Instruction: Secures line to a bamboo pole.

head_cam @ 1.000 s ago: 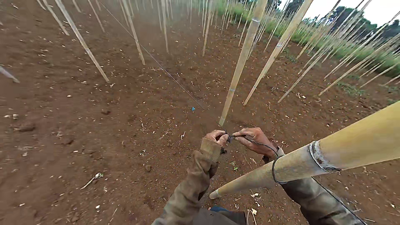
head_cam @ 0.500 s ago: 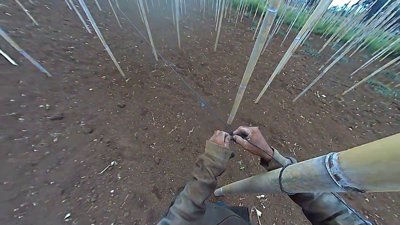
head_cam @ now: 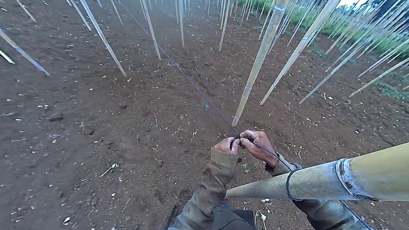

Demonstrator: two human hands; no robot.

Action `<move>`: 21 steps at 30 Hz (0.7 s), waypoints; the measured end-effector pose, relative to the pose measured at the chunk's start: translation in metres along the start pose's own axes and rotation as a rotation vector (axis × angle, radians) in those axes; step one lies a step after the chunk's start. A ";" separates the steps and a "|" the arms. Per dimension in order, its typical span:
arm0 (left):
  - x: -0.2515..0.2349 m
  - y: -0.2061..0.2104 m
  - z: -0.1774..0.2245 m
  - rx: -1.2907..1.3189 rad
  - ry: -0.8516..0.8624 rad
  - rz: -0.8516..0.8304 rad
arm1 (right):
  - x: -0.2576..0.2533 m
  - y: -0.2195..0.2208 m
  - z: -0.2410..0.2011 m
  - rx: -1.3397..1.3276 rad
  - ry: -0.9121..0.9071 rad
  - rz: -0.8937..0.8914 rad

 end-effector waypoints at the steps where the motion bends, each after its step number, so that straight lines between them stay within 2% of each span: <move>1: -0.001 0.001 -0.001 0.030 -0.042 -0.033 | 0.000 -0.001 -0.002 0.032 -0.029 0.004; 5: -0.008 0.007 -0.007 0.113 -0.286 -0.242 | 0.001 0.000 -0.008 0.171 -0.116 -0.030; 10: -0.015 0.020 -0.028 0.324 -0.321 -0.229 | 0.001 0.002 0.001 0.170 -0.027 -0.113; 13: -0.015 0.016 -0.026 0.235 -0.157 -0.121 | -0.001 0.003 0.003 0.111 0.013 -0.123; 16: -0.015 0.009 -0.013 0.142 0.051 0.026 | -0.005 0.000 0.001 0.120 -0.042 -0.069; 19: -0.012 0.002 -0.001 0.099 0.115 0.105 | -0.008 -0.001 0.000 0.114 -0.030 -0.073; 21: -0.010 0.000 -0.001 0.092 0.170 0.187 | -0.006 0.001 0.001 0.015 0.023 -0.107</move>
Point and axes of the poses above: each hand's wrist, its own x-axis away from the middle knuckle, its own y-axis out of the palm, z = x × y, the point moved 8 cm from there along -x, towards the middle knuckle, and after that the axes turned 7 degrees about z, right-handed, at the moved point
